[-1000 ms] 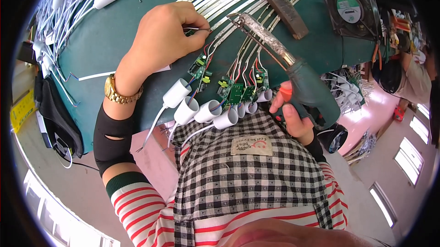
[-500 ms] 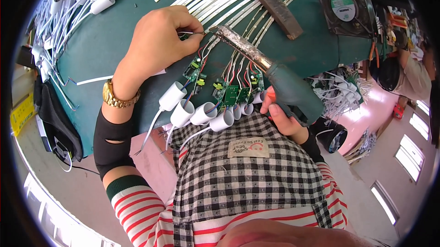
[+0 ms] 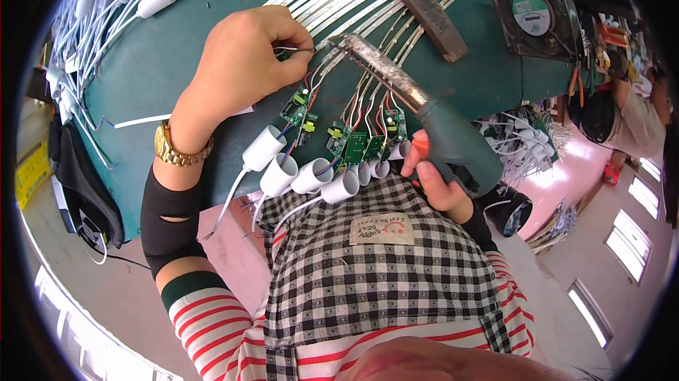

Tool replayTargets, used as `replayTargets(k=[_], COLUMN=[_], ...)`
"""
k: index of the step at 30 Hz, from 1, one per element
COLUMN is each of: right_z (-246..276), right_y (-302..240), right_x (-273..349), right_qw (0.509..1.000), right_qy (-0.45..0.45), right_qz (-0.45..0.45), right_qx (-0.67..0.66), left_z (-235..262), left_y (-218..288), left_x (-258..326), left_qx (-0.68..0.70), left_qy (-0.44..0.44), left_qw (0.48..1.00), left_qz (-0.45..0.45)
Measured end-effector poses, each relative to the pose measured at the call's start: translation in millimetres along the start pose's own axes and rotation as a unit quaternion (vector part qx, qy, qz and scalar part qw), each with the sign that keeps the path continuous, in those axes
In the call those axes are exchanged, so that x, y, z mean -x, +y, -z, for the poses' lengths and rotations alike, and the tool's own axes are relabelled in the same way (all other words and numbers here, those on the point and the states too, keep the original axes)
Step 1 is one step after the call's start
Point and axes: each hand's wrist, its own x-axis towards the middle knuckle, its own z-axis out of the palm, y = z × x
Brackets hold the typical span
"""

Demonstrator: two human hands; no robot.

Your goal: The person applies hot glue to secure small electronic components and wires onto a series of plastic tubes using a hot glue gun.

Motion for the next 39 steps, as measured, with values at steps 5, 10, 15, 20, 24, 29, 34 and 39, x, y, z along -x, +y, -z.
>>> replayTargets(k=[5, 10, 15, 20, 24, 29, 34, 39], right_z=[-0.1, -0.5, 0.3, 1.2, 0.5, 1.5, 2.2, 3.8], right_y=[-7.5, -7.7, -6.4, -9.7, -10.9, -9.4, -9.3, -7.9], right_x=[-1.6, -2.7, 1.6, 7.1, 7.2, 6.2, 7.7, 7.8], right_qw=[0.998, 0.999, 0.999, 0.993, 0.993, 0.995, 0.995, 0.996], right_qy=[0.044, 0.031, 0.028, 0.074, 0.079, 0.064, 0.070, 0.061], right_qz=[-0.021, -0.025, -0.012, -0.053, -0.054, -0.038, -0.040, -0.025], right_qx=[-0.034, -0.030, -0.035, -0.080, -0.075, -0.065, -0.064, -0.056], left_z=[0.3, -0.1, -1.5, -0.7, -0.2, 0.3, -0.1, -0.4], left_y=[0.5, 0.6, 0.4, 0.8, 2.3, 1.5, 2.5, 2.1], left_x=[-0.3, -0.3, -0.9, 0.0, 0.2, 0.3, -1.3, -1.4], left_qx=[-0.002, -0.002, 0.010, 0.008, 0.008, 0.003, -0.002, -0.004], left_qy=[-0.001, 0.001, 0.014, 0.012, 0.005, 0.005, 0.015, 0.015], left_qw=[1.000, 1.000, 1.000, 1.000, 1.000, 1.000, 1.000, 1.000], left_qz=[-0.001, 0.000, 0.015, 0.007, 0.008, 0.002, 0.014, 0.007])
